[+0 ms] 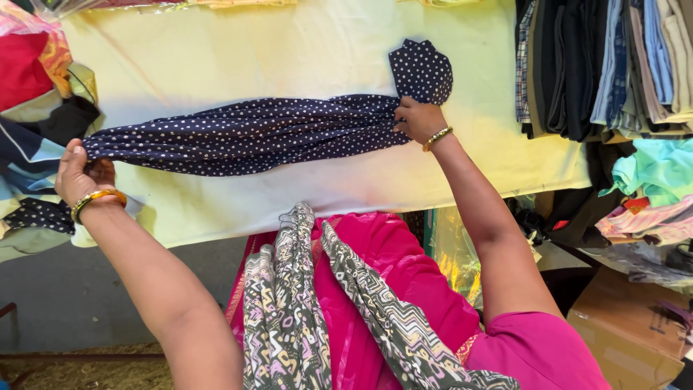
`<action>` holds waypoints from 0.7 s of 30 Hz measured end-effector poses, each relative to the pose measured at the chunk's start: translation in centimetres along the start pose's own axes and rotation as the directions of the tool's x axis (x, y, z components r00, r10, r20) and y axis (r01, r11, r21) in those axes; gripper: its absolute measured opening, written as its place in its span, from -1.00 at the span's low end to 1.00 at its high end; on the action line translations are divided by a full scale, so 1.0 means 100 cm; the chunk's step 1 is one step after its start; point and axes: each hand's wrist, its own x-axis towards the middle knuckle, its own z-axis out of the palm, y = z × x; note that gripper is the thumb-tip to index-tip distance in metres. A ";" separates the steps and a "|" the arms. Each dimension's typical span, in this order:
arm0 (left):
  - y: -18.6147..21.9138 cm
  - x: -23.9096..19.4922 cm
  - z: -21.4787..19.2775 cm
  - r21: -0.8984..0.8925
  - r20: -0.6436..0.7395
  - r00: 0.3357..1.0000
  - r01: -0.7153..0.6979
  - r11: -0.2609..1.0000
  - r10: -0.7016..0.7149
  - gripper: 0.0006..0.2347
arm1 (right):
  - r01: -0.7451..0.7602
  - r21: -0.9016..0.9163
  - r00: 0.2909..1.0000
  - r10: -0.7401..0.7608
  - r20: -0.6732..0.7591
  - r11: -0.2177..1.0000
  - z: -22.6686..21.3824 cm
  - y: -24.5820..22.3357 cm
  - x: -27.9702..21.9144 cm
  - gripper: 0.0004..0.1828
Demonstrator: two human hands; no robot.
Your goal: The person folds a dark blue polka-dotted garment on a table, smoothing it out and stacking it. They then pick up a light-colored polka-dotted garment, unfold it, and fold it neatly on the same surface.
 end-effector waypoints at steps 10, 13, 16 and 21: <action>0.010 0.002 -0.002 0.207 0.083 0.994 0.052 0.977 -0.070 -0.72 | -0.056 0.009 0.998 0.056 -0.022 0.998 -0.035 -0.014 -0.007 -0.80; 0.042 -0.015 0.014 0.281 0.194 0.967 0.107 0.954 -0.166 -0.71 | -0.034 0.165 0.977 0.068 -0.204 0.986 -0.082 -0.014 -0.014 -0.74; 0.068 -0.042 0.033 0.232 0.193 0.975 0.063 0.971 -0.109 -0.74 | 0.059 0.105 0.957 -0.027 -0.287 0.993 -0.111 0.003 -0.027 -0.70; 0.103 -0.078 0.073 -0.088 0.357 0.933 -0.017 0.996 0.047 -0.74 | 0.151 0.568 0.837 0.201 -0.509 0.809 -0.164 0.025 -0.046 -0.76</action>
